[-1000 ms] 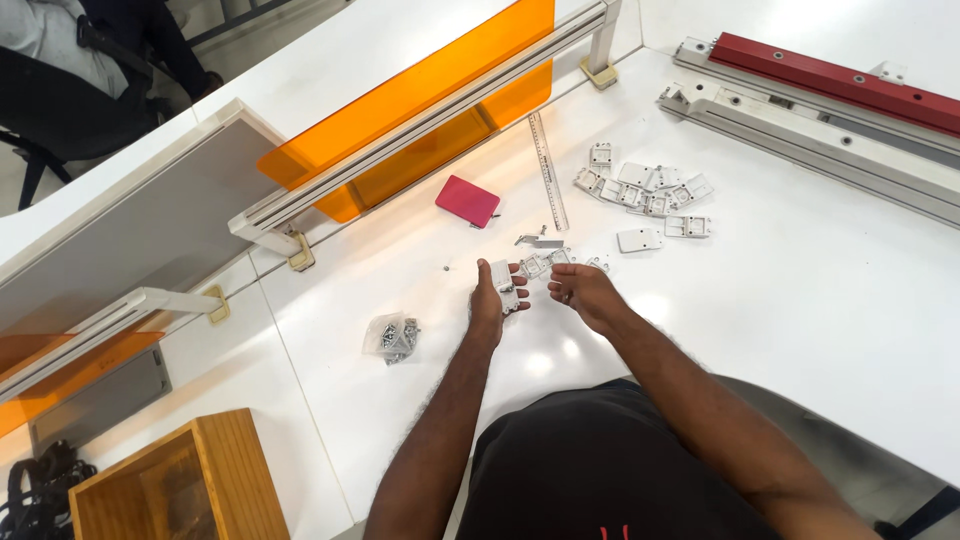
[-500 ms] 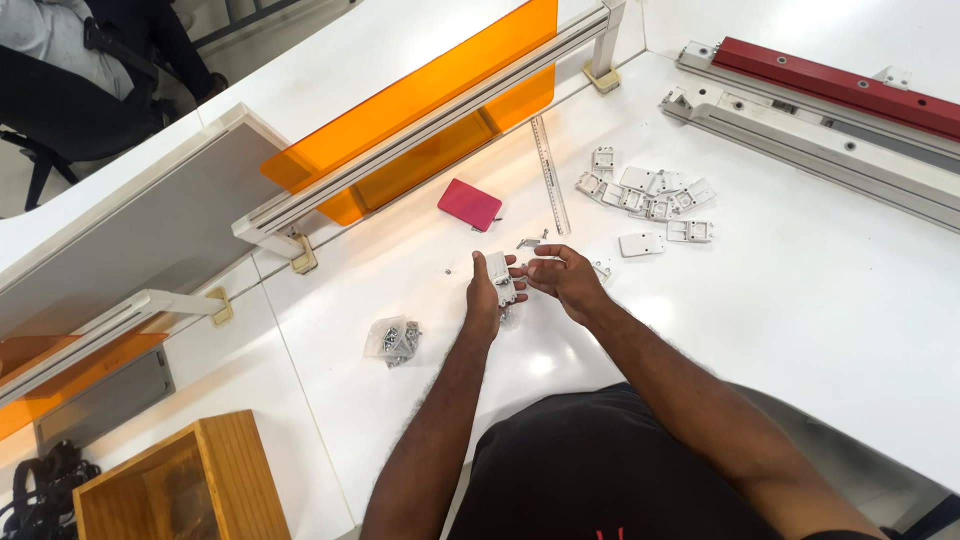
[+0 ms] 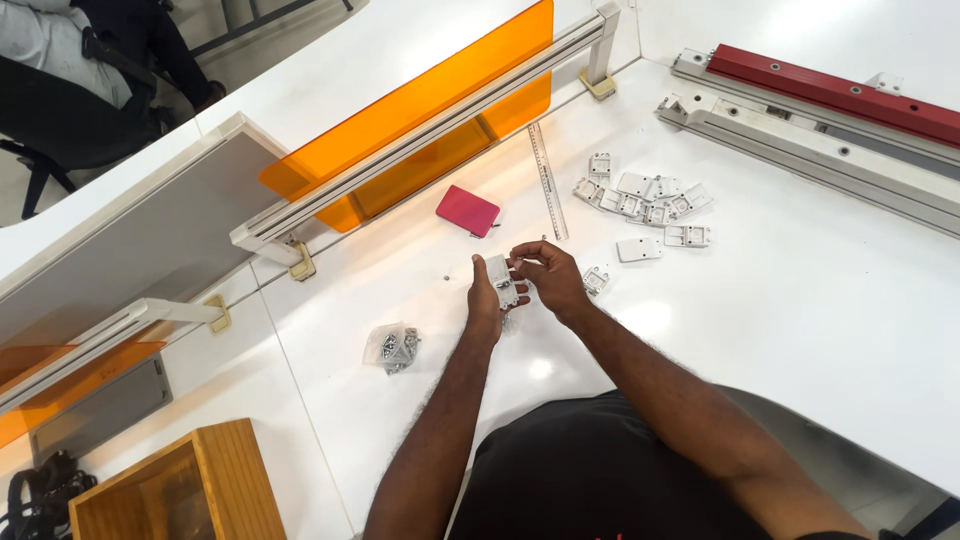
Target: The person assembles white plastic components by manually threading small screws into them, picking up individual pieces and screws from the desk surface.
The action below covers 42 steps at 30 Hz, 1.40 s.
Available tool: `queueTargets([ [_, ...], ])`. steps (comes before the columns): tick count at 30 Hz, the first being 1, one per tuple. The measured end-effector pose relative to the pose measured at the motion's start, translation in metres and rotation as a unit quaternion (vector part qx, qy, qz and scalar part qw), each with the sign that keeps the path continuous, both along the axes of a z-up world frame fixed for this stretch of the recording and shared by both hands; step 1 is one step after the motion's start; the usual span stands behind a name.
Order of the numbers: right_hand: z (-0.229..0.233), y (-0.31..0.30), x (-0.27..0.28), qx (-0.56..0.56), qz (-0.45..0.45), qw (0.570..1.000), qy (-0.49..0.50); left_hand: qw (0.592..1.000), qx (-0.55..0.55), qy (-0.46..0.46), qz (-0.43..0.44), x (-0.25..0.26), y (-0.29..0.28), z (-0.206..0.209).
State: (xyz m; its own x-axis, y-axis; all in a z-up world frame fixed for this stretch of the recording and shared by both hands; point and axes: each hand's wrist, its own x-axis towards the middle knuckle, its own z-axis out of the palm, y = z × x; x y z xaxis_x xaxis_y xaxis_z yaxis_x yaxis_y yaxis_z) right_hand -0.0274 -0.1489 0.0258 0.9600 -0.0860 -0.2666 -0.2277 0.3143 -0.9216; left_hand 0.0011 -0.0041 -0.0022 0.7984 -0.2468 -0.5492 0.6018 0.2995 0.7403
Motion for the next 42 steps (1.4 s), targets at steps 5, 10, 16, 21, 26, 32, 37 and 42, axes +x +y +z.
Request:
queueTargets([
  [5,0.007,0.002,-0.002,-0.018,0.019,0.999,-0.045,1.000,-0.017,0.000,0.008,0.003,0.002,-0.004],
  [10,0.007,-0.004,-0.008,-0.100,0.044,0.993,-0.044,0.998,-0.052,0.000,0.024,0.008,0.000,-0.014],
  [16,0.018,-0.006,-0.012,-0.217,0.047,0.973,-0.060,0.999,-0.034,-0.008,0.011,0.007,-0.003,-0.006],
  [21,0.033,-0.005,-0.016,-0.345,0.059,0.934,-0.069,1.000,-0.021,-0.018,0.011,0.004,-0.003,0.004],
  [26,0.037,-0.004,-0.016,-0.331,0.068,0.937,-0.082,0.999,0.010,-0.033,0.005,0.004,-0.003,0.004],
  [32,0.035,-0.007,-0.013,-0.340,0.080,0.935,-0.067,0.999,0.025,-0.036,-0.003,0.006,-0.003,0.008],
  [37,0.033,-0.008,-0.012,-0.330,0.082,0.937,-0.085,0.999,0.028,-0.040,-0.008,0.005,-0.003,0.007],
  [42,0.034,-0.007,-0.014,-0.361,0.090,0.923,-0.094,0.998,0.037,-0.045,-0.006,0.005,-0.002,-0.002],
])
